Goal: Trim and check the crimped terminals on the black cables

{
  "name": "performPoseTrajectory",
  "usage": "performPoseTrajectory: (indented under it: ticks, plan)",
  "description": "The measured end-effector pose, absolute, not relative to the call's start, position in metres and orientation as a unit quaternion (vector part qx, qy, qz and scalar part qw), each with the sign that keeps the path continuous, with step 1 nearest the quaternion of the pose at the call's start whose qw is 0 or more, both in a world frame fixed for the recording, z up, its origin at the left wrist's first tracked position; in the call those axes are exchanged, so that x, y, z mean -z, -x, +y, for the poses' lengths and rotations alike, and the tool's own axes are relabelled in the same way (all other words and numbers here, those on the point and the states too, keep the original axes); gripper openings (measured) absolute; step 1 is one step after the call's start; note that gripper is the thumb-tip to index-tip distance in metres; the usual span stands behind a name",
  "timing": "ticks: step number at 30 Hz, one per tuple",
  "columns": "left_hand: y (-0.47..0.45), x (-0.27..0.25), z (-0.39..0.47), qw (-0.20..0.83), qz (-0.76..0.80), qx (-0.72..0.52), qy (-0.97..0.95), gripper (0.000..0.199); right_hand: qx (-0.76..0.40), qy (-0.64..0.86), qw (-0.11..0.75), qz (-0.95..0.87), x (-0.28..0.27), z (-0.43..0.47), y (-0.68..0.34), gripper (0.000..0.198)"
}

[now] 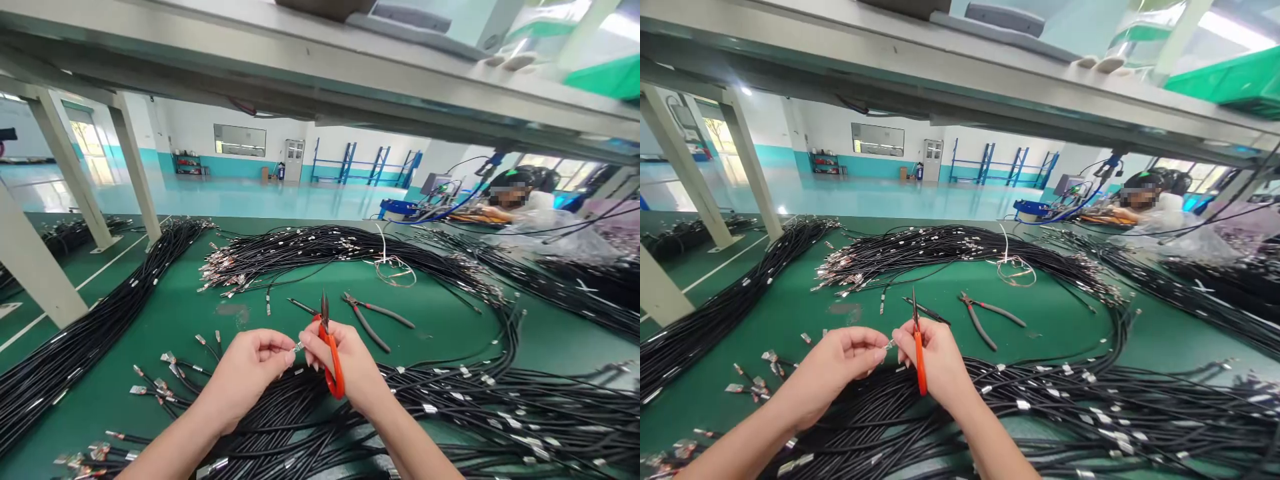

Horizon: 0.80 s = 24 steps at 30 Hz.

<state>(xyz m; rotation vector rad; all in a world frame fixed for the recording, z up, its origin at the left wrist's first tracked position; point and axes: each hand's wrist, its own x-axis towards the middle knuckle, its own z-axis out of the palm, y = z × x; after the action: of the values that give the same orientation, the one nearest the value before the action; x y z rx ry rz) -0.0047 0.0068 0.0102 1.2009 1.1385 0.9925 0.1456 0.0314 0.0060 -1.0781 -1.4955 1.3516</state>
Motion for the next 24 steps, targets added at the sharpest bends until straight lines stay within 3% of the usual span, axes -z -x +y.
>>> performPoseTrajectory:
  ticks: [11,19,24]
  plan:
    - [0.008,-0.014,0.008,0.528,0.52,-0.383,-0.551,0.017,-0.519,0.434,0.423,-0.603,-0.006,0.031,-0.144,0.025]
    - [0.004,0.007,0.01,0.412,0.549,-0.458,-0.565,0.011,-0.535,0.436,0.375,-0.619,-0.008,0.031,-0.145,0.016]
    - [0.002,0.011,0.01,0.401,0.548,-0.479,-0.557,0.012,-0.535,0.429,0.385,-0.617,-0.008,0.031,-0.144,0.015]
